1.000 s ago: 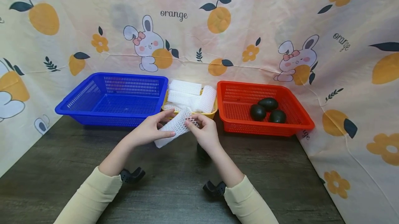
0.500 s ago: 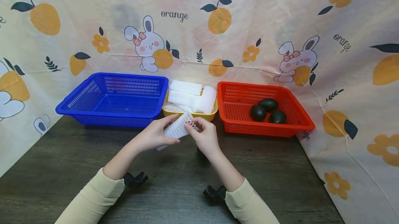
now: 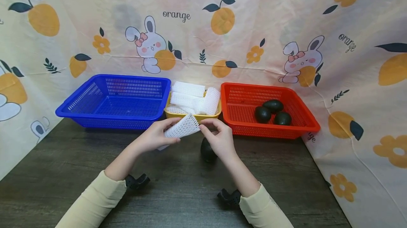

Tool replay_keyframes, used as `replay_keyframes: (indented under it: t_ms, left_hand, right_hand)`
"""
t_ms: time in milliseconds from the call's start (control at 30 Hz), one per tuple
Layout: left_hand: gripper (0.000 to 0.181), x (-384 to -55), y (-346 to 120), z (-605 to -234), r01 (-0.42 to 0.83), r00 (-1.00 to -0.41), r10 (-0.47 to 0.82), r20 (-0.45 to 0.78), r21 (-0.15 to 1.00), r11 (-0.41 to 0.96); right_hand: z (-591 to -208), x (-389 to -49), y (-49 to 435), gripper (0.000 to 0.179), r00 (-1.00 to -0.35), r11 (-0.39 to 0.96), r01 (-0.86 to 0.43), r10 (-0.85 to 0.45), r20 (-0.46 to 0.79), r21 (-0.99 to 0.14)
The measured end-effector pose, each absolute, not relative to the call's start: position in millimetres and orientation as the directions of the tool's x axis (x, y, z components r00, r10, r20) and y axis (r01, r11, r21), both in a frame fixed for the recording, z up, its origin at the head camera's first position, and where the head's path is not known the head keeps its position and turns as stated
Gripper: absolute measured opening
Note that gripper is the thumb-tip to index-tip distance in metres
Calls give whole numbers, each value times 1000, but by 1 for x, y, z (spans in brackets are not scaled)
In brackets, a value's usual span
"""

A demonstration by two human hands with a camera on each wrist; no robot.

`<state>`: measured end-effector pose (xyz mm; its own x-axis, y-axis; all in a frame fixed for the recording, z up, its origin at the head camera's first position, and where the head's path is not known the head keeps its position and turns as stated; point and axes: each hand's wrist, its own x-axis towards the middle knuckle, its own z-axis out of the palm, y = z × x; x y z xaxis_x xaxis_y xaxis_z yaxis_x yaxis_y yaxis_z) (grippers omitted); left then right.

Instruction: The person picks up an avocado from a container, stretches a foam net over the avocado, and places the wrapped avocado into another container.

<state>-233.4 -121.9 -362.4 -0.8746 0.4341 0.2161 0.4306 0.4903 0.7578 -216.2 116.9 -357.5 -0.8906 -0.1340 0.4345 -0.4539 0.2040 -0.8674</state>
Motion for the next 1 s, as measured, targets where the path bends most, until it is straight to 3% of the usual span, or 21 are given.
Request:
replay_keyframes:
  t_ms: [167,433,1000]
  left_hand:
    - [58,-235,-124,-365,411,-883,416,216,783,466]
    - [55,-237,-126,-367,397,-886,410,215,810,432]
    - [56,-243,-129,-373,418,-868,436,237,823,385]
  right_hand:
    - [-357,-218,130,21,-909,393,-414,-123,399,-821]
    - [-360,-220,138,38,-968,621,-249,-152,198,-743]
    - [-374,-220,138,82,-978,829,-120,-193,-77,-546]
